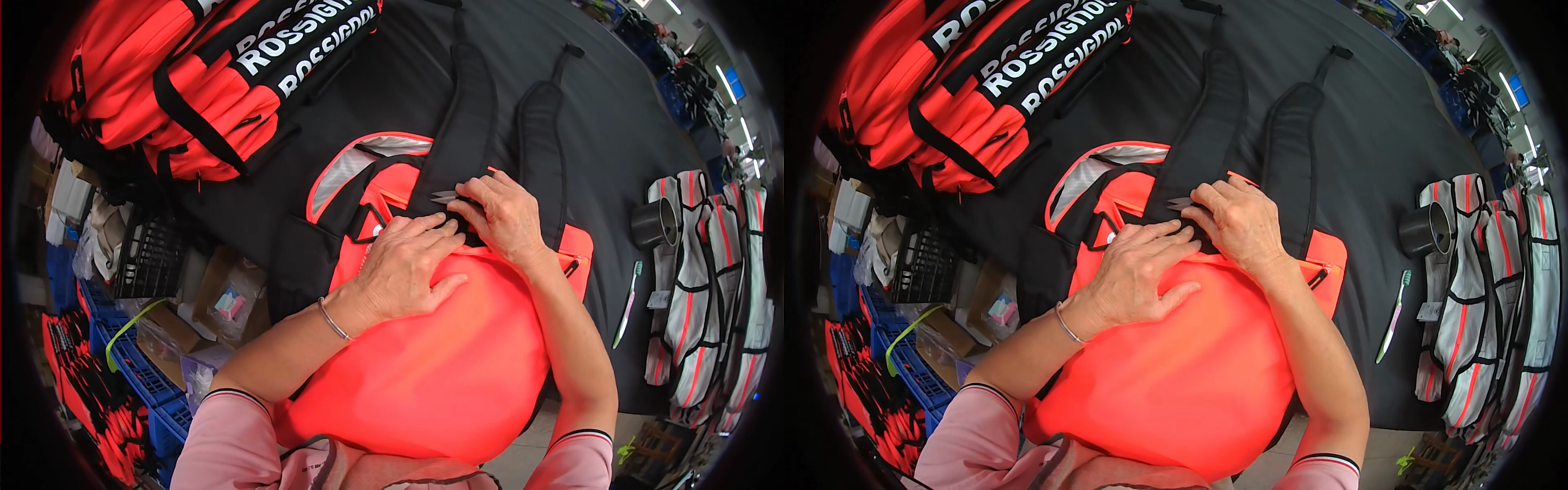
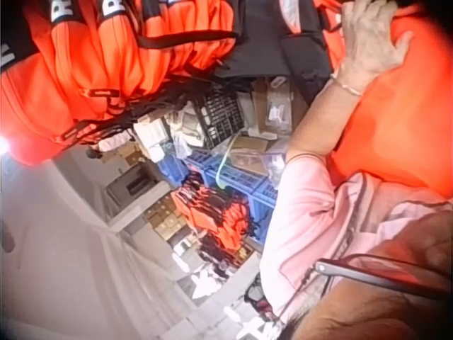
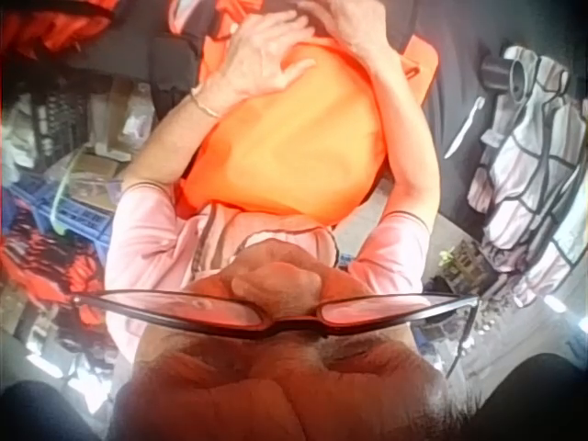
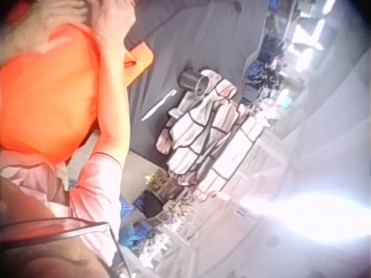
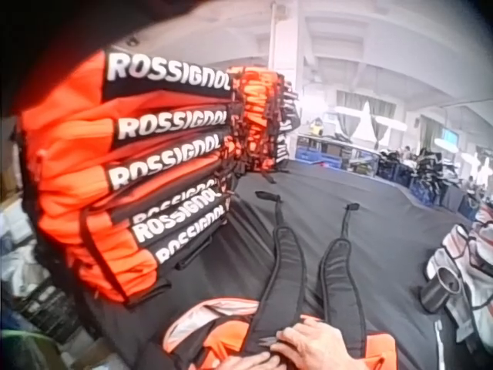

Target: The recorder is performing assembly steps on red and black backpacks, including turning fabric inside out and inspecting straps.

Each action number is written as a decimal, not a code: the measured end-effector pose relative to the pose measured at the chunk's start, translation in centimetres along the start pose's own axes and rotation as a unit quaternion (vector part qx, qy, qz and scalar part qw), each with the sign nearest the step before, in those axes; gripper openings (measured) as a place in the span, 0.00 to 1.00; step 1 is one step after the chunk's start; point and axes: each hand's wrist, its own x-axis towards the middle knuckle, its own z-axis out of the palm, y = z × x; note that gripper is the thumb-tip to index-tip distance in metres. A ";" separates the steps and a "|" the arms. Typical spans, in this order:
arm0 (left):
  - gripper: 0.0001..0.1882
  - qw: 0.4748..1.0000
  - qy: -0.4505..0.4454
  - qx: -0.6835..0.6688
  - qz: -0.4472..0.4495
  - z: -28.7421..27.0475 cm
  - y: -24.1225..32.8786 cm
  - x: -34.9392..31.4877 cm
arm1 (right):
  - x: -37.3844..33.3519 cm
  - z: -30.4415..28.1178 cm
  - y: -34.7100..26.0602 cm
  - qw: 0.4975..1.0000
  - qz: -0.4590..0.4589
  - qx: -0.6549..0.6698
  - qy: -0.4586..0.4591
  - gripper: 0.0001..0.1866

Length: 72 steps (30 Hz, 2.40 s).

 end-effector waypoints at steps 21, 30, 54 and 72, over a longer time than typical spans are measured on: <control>0.27 1.000 0.006 -0.003 0.024 -0.2 -0.1 0.2 | 0.6 -1.6 2.1 0.948 0.241 0.094 0.184 0.14; 0.32 0.988 -0.108 0.103 0.050 0.9 1.6 1.3 | 0.3 -5.3 8.2 0.805 0.453 0.348 0.160 0.19; 0.17 0.769 -0.272 -0.551 -0.178 -6.7 12.9 -0.8 | -13.1 -14.9 -16.4 0.858 0.310 0.313 0.264 0.06; 0.17 0.946 -0.042 -0.298 0.118 -2.5 11.6 -12.2 | -18.9 -7.6 -19.1 0.660 0.429 0.611 0.082 0.17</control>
